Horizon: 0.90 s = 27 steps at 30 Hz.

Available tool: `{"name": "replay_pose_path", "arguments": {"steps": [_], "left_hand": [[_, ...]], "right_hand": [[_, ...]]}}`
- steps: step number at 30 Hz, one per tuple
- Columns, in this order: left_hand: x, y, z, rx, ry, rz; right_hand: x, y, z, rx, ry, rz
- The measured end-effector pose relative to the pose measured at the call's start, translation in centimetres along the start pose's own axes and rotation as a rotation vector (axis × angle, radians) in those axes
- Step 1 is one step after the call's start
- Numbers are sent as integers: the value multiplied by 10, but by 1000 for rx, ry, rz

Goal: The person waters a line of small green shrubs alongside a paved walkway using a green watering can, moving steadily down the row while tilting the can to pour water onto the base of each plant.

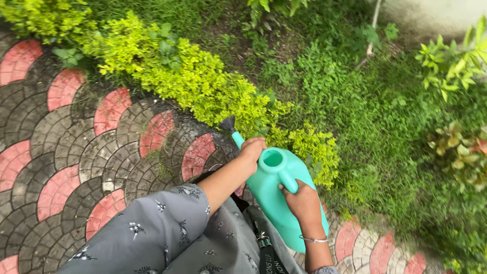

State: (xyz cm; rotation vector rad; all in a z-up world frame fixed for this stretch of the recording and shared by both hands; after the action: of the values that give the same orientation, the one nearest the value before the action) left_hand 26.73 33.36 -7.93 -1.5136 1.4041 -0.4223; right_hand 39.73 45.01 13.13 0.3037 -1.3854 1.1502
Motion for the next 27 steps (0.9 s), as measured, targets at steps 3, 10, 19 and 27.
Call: {"name": "replay_pose_path", "arguments": {"steps": [3,10,19,27], "left_hand": [[16,5,-53,-137,-61,-2],[10,-32,-130,-222,-156,23],[-61,-35,-63,-202,-94,68],[-151,-28,122,-23,-34,61]], "right_hand": [[3,20,36,101,-12,-34],[33,37,82,165,88,1],[55,42,-3,121,101,-7],[84,13,-168,-84,-4,37]]}}
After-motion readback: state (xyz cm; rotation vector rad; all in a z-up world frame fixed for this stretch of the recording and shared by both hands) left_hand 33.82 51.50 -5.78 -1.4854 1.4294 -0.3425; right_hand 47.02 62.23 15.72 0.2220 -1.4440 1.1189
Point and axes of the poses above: each hand's wrist, its own y-axis towards the middle knuckle, its own x-axis out of the back of the hand, z = x × y, the point moved 6 cm from there along y, towards the middle knuckle, and after that the axes turned 5 degrees about -y, right-handed, at the moved point
